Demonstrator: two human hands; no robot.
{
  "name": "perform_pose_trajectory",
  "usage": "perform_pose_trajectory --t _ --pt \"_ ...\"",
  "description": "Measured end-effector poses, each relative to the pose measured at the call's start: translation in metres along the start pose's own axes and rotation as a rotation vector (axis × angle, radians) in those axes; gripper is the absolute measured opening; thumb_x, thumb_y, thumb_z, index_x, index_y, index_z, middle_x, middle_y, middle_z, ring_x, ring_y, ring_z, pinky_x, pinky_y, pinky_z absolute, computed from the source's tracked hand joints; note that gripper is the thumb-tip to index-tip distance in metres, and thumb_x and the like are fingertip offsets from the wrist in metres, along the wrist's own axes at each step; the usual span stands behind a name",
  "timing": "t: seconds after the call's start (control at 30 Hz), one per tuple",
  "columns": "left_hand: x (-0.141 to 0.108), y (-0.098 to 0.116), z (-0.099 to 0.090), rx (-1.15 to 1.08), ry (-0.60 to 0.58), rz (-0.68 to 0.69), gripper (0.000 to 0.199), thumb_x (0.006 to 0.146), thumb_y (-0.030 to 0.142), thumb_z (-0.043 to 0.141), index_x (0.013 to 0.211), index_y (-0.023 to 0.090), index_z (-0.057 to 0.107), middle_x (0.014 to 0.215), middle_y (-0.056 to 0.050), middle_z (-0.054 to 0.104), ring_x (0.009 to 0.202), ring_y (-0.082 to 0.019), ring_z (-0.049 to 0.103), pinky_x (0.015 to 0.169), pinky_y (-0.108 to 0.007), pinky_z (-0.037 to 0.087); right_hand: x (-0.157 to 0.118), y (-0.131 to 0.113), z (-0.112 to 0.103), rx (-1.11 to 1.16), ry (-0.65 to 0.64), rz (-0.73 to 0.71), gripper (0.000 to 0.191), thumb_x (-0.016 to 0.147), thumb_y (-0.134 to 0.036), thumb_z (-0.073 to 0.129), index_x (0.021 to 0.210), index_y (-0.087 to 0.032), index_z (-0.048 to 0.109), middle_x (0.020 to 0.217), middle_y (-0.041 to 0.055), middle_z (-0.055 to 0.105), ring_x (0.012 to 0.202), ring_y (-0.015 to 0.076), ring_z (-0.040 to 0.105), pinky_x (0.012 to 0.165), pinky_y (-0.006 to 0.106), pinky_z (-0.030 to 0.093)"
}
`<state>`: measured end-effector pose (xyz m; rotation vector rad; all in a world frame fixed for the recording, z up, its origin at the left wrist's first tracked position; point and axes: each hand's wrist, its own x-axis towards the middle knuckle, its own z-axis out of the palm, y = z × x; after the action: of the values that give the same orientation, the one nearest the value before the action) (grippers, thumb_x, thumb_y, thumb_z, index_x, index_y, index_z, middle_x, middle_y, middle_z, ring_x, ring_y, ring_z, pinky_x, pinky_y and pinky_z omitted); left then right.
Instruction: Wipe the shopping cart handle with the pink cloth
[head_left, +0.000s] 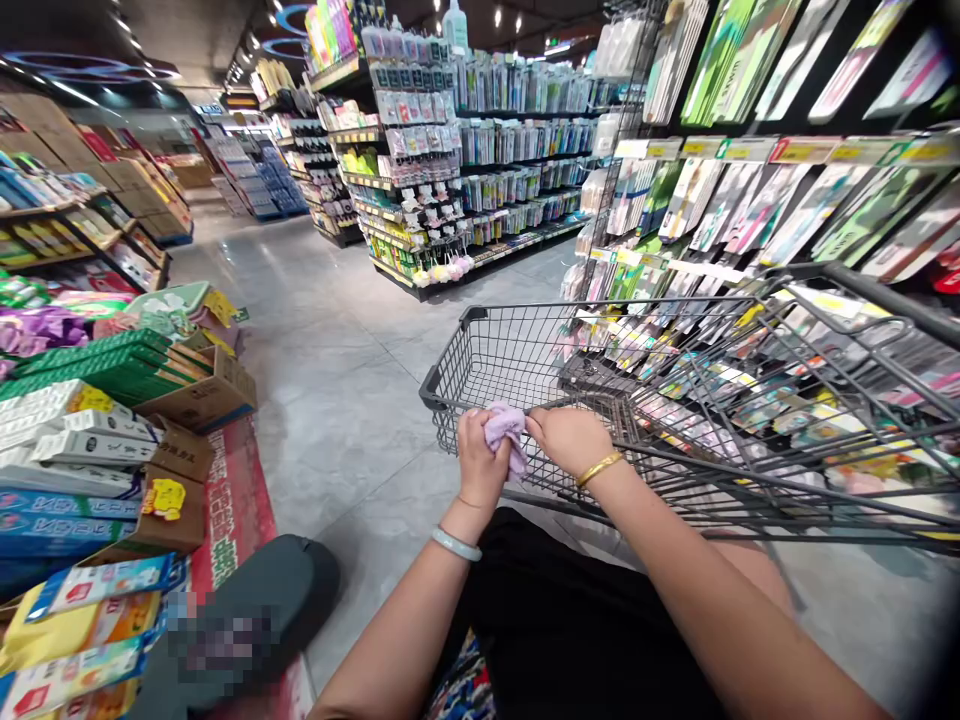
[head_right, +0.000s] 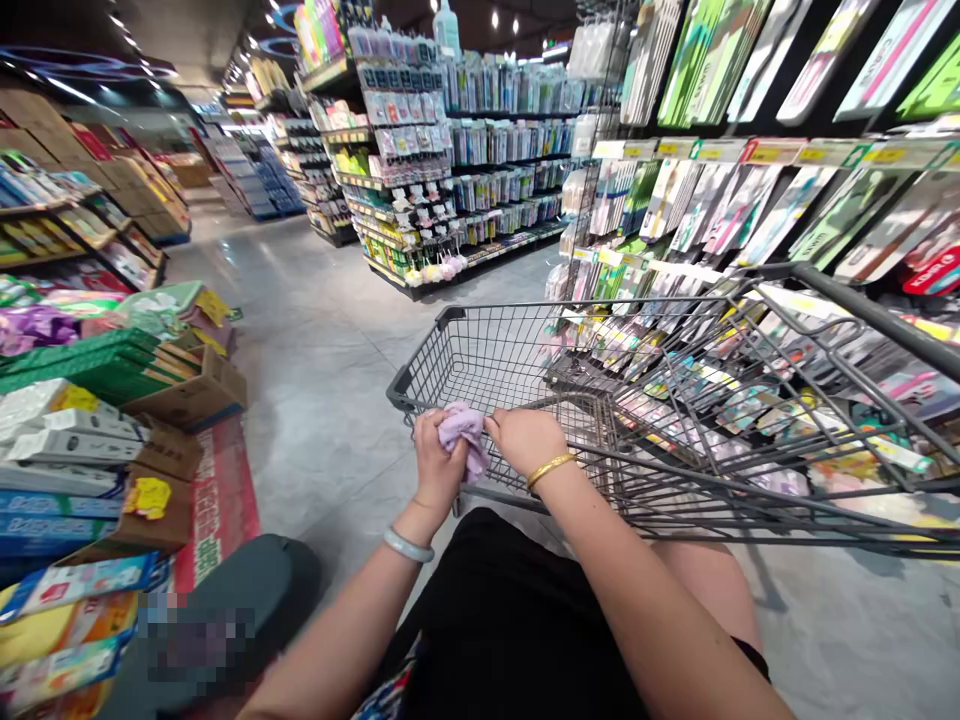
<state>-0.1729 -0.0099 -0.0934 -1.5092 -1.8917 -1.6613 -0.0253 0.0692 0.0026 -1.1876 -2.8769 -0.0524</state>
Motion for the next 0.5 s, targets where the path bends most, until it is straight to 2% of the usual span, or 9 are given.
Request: perform_pose_trajectory --t 0.07,0.17,0.27,0.37,0.5 --pt "-0.011 -0.009 0.007 0.028 -0.037 -0.052 0.034 0.075 0.011 0.058 0.107 0.021 0.050 0.111 -0.009 0.052 0.111 -0.025 0.050 0.100 -0.046 0.043 0.000 -0.001 0.000 0.004 0.015 0.008 0.058 0.101 -0.054 0.021 0.100 -0.020 0.067 0.087 0.0110 0.073 0.078 0.0219 0.069 0.067 0.029 0.042" --pt "-0.041 -0.031 0.016 0.036 -0.092 -0.138 0.034 0.071 0.009 0.057 0.102 0.021 0.051 0.104 -0.007 0.054 0.104 -0.024 0.053 0.094 -0.044 0.047 0.000 -0.001 0.001 0.018 0.026 0.013 0.062 0.101 -0.056 0.016 0.100 -0.020 0.067 0.086 0.0108 0.073 0.078 0.0227 0.069 0.066 0.030 0.043" --pt "-0.057 -0.046 0.018 0.048 -0.052 -0.217 0.036 0.070 0.006 0.052 0.104 0.020 0.049 0.097 -0.005 0.054 0.094 -0.021 0.055 0.086 -0.039 0.048 0.000 0.000 0.001 0.035 0.011 0.006 0.065 0.100 -0.058 0.014 0.100 -0.019 0.066 0.087 0.0107 0.073 0.079 0.0230 0.069 0.068 0.030 0.044" --pt "-0.044 -0.044 0.014 0.053 0.013 -0.282 0.034 0.075 0.008 0.050 0.107 0.020 0.047 0.099 -0.005 0.053 0.094 -0.020 0.054 0.088 -0.038 0.047 0.000 0.000 0.000 0.049 -0.009 0.002 0.067 0.100 -0.059 0.012 0.101 -0.019 0.066 0.087 0.0107 0.073 0.081 0.0231 0.069 0.071 0.031 0.046" --pt "-0.015 -0.034 0.007 0.015 0.027 -0.274 0.031 0.077 0.011 0.053 0.107 0.021 0.049 0.106 -0.006 0.053 0.105 -0.020 0.053 0.098 -0.039 0.043 0.000 0.001 0.002 0.053 -0.020 0.005 0.068 0.100 -0.059 0.010 0.102 -0.020 0.066 0.090 0.0109 0.073 0.083 0.0237 0.069 0.073 0.032 0.046"
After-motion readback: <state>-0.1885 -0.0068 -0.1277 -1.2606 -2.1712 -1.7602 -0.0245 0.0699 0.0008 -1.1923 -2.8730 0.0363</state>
